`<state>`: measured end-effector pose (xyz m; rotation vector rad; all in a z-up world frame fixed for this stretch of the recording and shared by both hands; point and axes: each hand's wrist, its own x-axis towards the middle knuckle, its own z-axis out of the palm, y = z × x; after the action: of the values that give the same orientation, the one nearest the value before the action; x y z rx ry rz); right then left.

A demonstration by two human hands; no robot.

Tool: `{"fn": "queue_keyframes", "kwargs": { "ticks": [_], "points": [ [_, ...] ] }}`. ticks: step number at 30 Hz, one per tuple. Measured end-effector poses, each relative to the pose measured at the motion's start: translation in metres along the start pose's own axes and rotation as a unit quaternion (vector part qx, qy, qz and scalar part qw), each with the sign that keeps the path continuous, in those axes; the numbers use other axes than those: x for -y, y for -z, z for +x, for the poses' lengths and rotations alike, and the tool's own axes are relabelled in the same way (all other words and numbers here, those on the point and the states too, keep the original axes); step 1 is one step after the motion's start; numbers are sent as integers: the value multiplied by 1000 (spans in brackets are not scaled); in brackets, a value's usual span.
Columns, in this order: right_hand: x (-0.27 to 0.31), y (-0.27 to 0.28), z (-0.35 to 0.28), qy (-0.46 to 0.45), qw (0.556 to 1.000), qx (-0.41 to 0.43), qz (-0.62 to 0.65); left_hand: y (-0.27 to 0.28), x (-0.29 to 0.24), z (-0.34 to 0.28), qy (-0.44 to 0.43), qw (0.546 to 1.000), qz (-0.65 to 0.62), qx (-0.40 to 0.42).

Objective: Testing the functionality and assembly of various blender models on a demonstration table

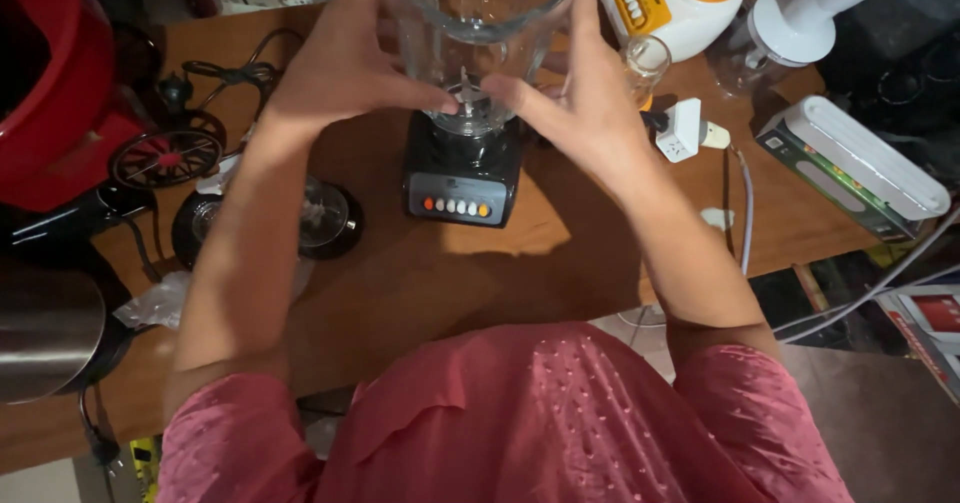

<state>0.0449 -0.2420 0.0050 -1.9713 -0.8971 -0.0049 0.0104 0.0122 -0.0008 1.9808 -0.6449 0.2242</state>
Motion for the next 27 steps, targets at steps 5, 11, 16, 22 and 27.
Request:
{"fn": "queue_keyframes", "kwargs": {
  "ticks": [5,11,16,22,27],
  "points": [
    [-12,-3,1,11,1000,0,-27,-7,-10,-3,50,998,-26,-26],
    [-6,1,3,-13,1000,3,-12,-16,-19,-9,69,994,-50,-62],
    [-17,1,0,-3,999,9,-48,-16,-13,-11,58,996,-38,-63],
    [-75,-32,5,29,999,-25,25,-29,37,-20,15,994,-7,-104],
    [-97,-64,17,150,967,-138,155,-60,101,-15,-123,960,-233,-95]
  ]
}}
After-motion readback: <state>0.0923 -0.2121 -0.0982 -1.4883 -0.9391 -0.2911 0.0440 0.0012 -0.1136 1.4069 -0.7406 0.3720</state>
